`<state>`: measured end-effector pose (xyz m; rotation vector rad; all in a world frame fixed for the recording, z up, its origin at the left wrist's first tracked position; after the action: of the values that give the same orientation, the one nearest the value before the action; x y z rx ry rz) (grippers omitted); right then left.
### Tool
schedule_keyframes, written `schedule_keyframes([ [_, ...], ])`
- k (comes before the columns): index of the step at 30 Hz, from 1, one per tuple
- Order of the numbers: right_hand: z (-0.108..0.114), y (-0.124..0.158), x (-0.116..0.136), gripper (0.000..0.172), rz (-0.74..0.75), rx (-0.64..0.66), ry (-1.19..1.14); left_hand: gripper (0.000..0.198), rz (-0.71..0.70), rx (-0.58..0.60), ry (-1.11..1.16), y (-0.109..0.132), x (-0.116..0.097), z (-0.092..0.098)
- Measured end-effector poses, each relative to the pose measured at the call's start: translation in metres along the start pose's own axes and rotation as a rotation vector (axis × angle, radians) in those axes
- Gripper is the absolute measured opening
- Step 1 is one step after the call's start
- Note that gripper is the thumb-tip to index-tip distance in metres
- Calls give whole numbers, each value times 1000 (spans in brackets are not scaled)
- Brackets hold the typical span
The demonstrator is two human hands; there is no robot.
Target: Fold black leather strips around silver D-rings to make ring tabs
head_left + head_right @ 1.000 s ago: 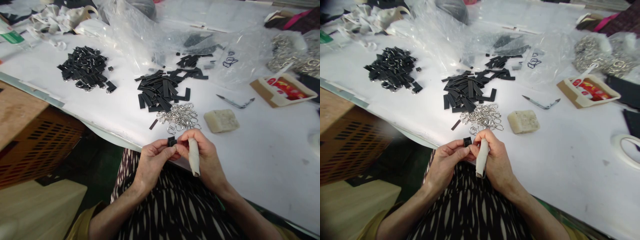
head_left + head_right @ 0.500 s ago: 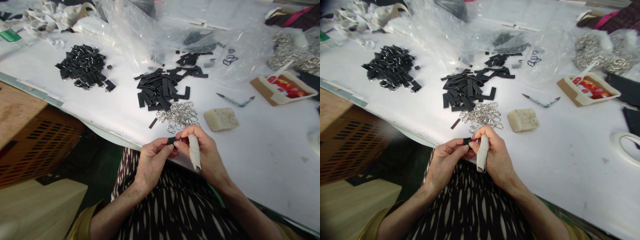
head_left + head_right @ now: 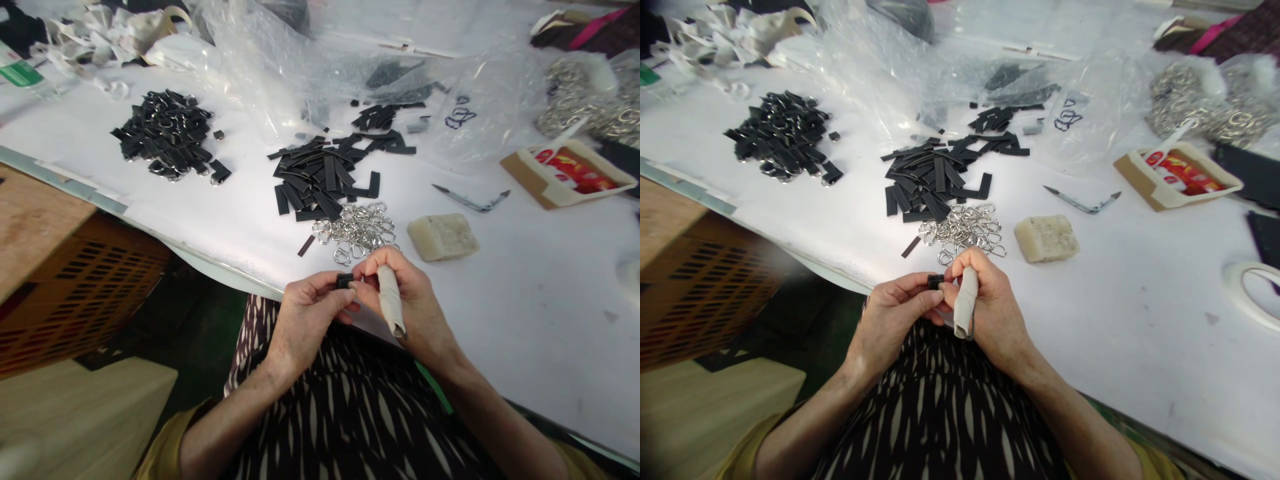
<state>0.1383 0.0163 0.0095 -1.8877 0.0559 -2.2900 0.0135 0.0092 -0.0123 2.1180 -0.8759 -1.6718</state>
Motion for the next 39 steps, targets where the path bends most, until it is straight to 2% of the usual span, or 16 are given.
schedule_keyframes([
  [3, 0, -1, 0, 14, -2, 3, 15, 14, 15, -24, 43, -1, 4, 2],
  [8, 0, 0, -3, 16, -11, 0, -6, 14, 47, 1, 108, -6, 11, 4],
  [25, 0, 4, 0, 15, 12, -40, 78, 9, 92, -3, 217, -11, 16, 8],
  [29, 14, 7, 8, 13, 37, -84, 128, 11, 126, -5, 248, -10, 15, 9],
  [32, 33, 12, 10, 9, 36, -148, 230, 13, 136, 9, 252, -9, 14, 9],
  [36, 62, 21, 8, 4, 18, -283, 255, 14, 133, 22, 258, -9, 14, 8],
  [39, 78, 27, 10, 8, 5, -332, 266, 12, 134, 25, 262, -10, 15, 8],
])
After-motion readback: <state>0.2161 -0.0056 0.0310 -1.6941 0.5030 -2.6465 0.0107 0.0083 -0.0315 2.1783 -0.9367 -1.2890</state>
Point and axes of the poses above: each hand's wrist, its own y-axis away from the middle knuckle, its own z-axis out of the back of the hand, x = y × z, the point moved 5 cm from there along -y, towards the middle knuckle, and after that the axes turned 10 degrees about z, right-handed, at the moved point
